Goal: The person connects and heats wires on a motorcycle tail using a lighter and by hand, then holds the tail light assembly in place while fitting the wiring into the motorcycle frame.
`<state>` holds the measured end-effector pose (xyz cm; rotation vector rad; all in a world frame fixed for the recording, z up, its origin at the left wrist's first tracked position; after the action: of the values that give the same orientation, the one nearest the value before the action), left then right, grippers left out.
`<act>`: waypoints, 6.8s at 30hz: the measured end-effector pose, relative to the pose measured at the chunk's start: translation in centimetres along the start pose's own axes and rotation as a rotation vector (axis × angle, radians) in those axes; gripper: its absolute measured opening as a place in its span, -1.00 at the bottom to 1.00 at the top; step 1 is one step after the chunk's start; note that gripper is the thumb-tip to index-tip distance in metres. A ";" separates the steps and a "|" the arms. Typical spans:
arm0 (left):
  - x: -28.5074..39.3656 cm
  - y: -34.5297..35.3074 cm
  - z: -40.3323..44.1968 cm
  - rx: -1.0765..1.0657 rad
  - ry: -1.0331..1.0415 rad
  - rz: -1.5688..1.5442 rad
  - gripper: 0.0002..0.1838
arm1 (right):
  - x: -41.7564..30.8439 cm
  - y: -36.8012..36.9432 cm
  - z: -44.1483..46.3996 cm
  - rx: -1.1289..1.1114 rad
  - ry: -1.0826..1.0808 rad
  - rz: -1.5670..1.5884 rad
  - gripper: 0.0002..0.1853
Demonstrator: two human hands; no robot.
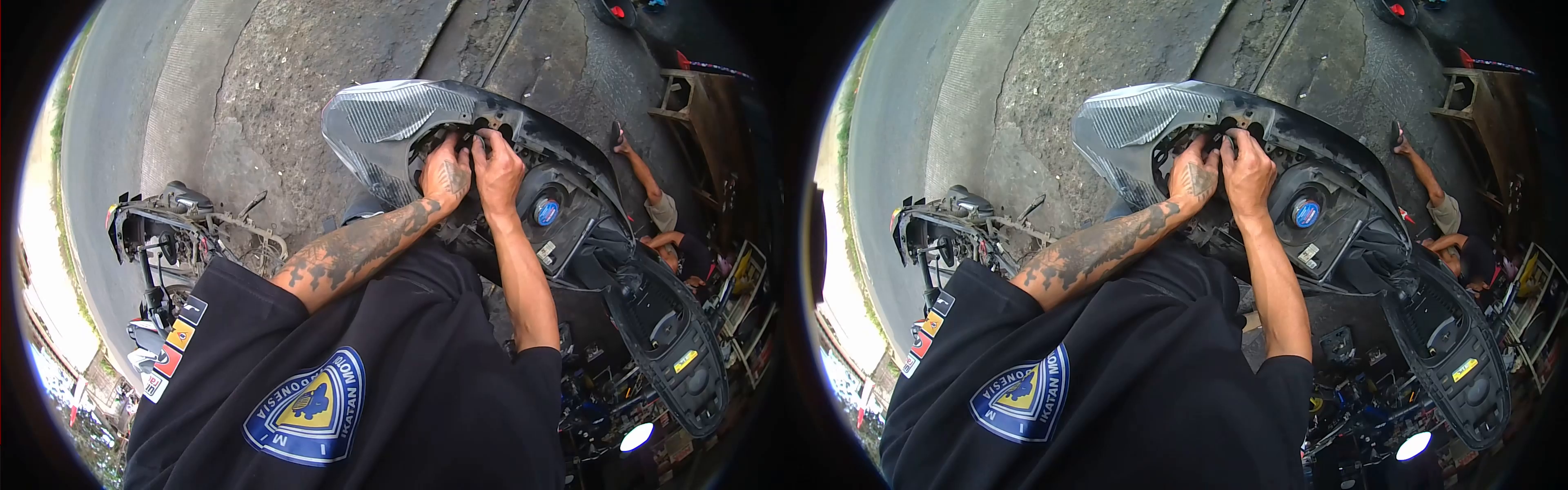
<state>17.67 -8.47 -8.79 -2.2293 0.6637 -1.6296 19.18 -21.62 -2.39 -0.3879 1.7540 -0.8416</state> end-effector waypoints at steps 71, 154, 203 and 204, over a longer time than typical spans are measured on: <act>-0.3 -1.1 2.2 0.024 0.082 -0.015 -0.71 | 1.3 1.8 0.4 -0.045 0.100 0.033 -0.86; -9.2 3.6 4.9 -0.476 -0.073 0.019 -0.85 | 0.2 2.3 -1.9 0.137 -0.054 -0.142 -0.65; 3.5 0.5 2.6 -0.498 0.595 0.951 -0.83 | 2.4 3.3 -0.4 -0.028 0.028 -0.014 -0.60; 3.9 0.2 2.2 -0.499 0.593 0.955 -0.83 | 2.3 3.1 -0.4 -0.011 0.016 0.006 -0.60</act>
<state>20.74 -10.77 -6.38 -1.1842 2.0650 -1.6193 18.42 -20.78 -6.15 -0.3836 1.7742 -0.8333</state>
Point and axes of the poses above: each hand's wrist, its own z-axis towards the middle knuckle, its own y-axis out of the palm, x = y × z, the point moved 10 cm from there along z, towards the middle knuckle, and after that the axes turned 14 degrees about y, right-handed, at the moved point
